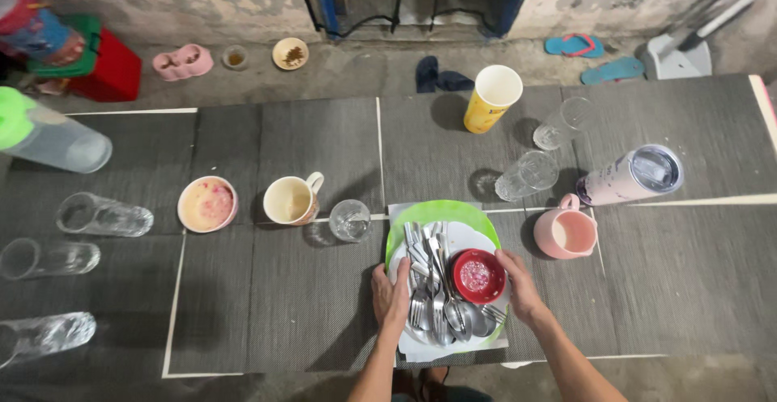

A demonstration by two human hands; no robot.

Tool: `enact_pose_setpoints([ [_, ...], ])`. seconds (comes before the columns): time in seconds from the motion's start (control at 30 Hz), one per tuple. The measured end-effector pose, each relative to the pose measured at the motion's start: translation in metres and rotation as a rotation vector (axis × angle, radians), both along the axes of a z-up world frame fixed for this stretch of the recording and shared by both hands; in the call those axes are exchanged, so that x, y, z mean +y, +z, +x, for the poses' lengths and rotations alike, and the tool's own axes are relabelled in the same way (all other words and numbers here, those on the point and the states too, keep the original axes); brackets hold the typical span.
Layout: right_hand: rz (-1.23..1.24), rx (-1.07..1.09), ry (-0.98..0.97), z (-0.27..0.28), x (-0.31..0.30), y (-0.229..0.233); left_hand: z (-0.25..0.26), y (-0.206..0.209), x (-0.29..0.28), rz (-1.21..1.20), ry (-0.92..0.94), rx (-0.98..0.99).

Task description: The person gathers used plates, bowls, and cutlery from a dining table, stacks them onto a green tray, and carries the tray to a kitchen counter. The person handles white plates, red bowls, spoons, forks, and a glass, then places the tray on the counter near a sink.

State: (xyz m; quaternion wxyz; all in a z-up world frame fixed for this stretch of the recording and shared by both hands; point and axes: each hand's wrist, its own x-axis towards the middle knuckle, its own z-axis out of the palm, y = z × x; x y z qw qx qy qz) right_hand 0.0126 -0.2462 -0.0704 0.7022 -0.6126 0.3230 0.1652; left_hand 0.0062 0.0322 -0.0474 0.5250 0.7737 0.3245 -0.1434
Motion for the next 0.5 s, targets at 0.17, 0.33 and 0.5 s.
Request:
enact_pose_setpoints([
  [0.17,0.032,-0.107,-0.01,-0.006,-0.002,-0.015,-0.007,0.004,0.002,-0.092,0.003,0.026],
  [0.33,-0.072,-0.06,0.025,-0.009,-0.002,-0.021,-0.004,-0.003,-0.012,-0.084,0.167,0.095],
  [0.5,-0.044,-0.136,-0.016,-0.005,0.004,-0.026,-0.009,0.007,-0.019,-0.223,0.337,0.016],
])
